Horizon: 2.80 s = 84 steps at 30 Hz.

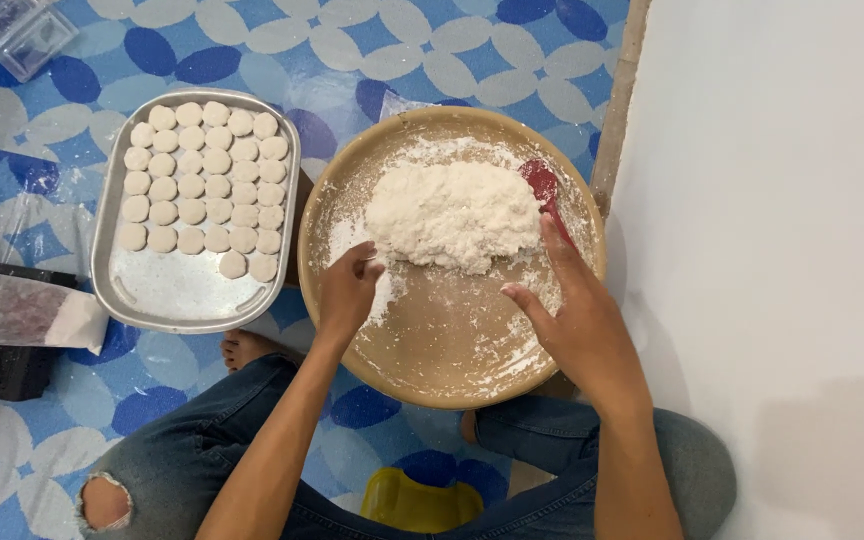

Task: Pinching pieces of dough from a large mass and rolling them into small uniform balls between the palms.

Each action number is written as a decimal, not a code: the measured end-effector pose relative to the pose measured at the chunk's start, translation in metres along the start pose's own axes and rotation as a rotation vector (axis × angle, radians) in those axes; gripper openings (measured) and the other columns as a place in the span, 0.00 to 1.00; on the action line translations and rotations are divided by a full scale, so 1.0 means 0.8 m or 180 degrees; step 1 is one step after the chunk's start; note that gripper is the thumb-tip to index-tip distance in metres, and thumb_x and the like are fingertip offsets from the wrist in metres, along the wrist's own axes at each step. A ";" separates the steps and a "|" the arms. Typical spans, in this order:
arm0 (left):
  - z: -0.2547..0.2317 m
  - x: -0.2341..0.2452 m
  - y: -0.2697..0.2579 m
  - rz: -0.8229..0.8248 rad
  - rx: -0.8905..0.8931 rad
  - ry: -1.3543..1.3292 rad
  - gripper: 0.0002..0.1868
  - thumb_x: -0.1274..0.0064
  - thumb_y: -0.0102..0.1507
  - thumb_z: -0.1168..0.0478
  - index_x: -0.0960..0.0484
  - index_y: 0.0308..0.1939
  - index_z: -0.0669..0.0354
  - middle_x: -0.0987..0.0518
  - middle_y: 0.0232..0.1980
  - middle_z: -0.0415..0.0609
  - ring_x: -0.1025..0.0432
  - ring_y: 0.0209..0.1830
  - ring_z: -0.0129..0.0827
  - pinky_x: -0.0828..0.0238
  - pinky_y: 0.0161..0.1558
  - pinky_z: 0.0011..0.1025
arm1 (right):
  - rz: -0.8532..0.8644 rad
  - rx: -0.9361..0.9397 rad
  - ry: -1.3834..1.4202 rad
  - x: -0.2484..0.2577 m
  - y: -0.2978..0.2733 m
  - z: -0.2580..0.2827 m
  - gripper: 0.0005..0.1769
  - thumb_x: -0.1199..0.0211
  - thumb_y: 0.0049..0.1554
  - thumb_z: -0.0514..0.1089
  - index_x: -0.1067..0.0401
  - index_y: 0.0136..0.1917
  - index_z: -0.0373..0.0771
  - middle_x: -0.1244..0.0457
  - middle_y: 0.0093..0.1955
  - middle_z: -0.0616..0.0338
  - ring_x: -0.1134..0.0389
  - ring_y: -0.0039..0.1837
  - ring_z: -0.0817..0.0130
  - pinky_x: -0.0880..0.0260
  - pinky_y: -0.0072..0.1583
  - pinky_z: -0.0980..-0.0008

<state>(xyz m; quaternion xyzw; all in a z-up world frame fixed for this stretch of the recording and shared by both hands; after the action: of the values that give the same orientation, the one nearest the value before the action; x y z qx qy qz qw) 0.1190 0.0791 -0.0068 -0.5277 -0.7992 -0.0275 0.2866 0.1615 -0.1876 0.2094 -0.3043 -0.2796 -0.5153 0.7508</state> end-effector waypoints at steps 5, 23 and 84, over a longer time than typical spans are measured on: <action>-0.006 -0.026 -0.015 0.0550 -0.0210 0.0616 0.25 0.49 0.64 0.69 0.26 0.67 0.62 0.23 0.62 0.62 0.30 0.65 0.52 0.34 0.66 0.45 | -0.0023 -0.0015 -0.0072 0.008 -0.002 -0.007 0.41 0.39 0.58 0.56 0.45 0.80 0.44 0.42 0.72 0.33 0.38 0.68 0.32 0.31 0.58 0.38; 0.008 -0.085 -0.056 0.1054 -0.0903 0.3334 0.34 0.62 0.71 0.50 0.48 0.78 0.60 0.46 0.80 0.58 0.61 0.82 0.52 0.78 0.77 0.56 | -0.0033 0.0172 -0.0456 0.004 -0.005 -0.013 0.38 0.41 0.61 0.55 0.43 0.79 0.41 0.40 0.67 0.28 0.37 0.66 0.32 0.32 0.60 0.39; -0.178 -0.061 -0.088 0.1343 0.0541 -0.3146 0.26 0.45 0.64 0.61 0.26 0.64 0.72 0.19 0.56 0.66 0.22 0.54 0.50 0.28 0.63 0.45 | 0.0531 0.0785 -0.0283 -0.035 -0.014 0.013 0.36 0.44 0.62 0.45 0.48 0.81 0.48 0.54 0.79 0.32 0.54 0.77 0.26 0.46 0.70 0.34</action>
<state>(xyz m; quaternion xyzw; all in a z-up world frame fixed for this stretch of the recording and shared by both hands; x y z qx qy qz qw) 0.1330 -0.0419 0.1065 -0.6016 -0.7149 0.3468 -0.0823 0.1411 -0.1664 0.1978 -0.2545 -0.3474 -0.3990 0.8095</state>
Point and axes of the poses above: each hand's wrist, its own y-axis towards the middle knuckle, its own x-axis out of the back of the hand, z = x × y, the point moved 9 cm from there along y, towards the middle knuckle
